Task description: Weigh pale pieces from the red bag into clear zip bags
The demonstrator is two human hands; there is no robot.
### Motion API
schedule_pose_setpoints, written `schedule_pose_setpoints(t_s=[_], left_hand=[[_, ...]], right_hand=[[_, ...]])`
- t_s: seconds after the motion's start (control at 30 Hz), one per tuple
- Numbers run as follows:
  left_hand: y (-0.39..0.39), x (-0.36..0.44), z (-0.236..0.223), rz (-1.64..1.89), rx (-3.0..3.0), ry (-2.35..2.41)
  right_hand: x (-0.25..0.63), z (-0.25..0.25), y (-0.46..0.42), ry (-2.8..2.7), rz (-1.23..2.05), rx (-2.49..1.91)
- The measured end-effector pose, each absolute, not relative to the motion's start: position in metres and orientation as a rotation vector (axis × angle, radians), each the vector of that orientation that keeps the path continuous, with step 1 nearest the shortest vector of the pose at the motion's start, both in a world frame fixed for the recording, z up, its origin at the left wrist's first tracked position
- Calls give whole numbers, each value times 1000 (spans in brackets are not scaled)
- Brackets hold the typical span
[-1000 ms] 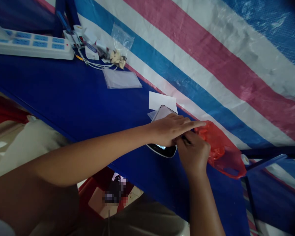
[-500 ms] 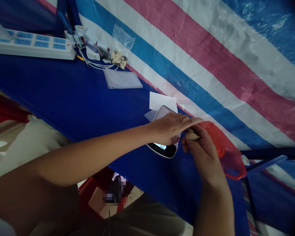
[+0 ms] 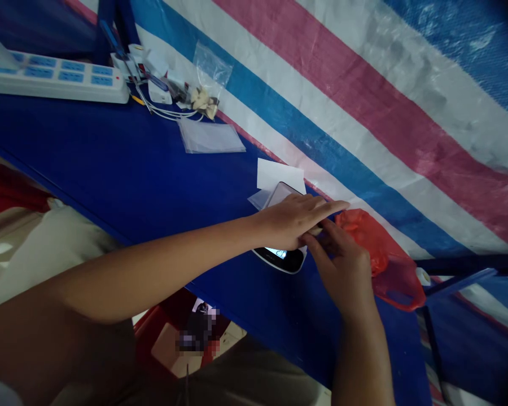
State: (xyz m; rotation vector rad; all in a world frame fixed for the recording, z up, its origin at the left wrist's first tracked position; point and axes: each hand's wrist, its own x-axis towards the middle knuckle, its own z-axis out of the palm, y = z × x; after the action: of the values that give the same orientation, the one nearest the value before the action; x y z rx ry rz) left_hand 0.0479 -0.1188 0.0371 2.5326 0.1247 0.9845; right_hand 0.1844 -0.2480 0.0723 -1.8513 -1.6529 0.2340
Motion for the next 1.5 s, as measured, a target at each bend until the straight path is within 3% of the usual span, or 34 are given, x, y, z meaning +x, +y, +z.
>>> schedule_pose_setpoints(t_s=[0.17,0.4,0.87,1.0,1.23,1.37,1.5], left_hand=[[-121,48,38,1002,2517,96],[-121,47,38,1028,2553,62],[-127,33,56,941,2331,-130],[-116,27,67,1095,2057,-41],[-78,39,57,1325,1498,576],[-80,39,56,1201,1493,625],[-88,36,56,814,1619,487]], right_hand=[[176,74,-247,-1584,128,-1863],[179,71,-245,-1557,590,-1707],[176,77,-249,-1625,792,-1552],[182,83,-253,-1476,499,-1518],[189,83,-254,-1357,78,-1383],[192,81,-250,-1291,10,-1316],[190,77,-245,-1124,96,-1330]])
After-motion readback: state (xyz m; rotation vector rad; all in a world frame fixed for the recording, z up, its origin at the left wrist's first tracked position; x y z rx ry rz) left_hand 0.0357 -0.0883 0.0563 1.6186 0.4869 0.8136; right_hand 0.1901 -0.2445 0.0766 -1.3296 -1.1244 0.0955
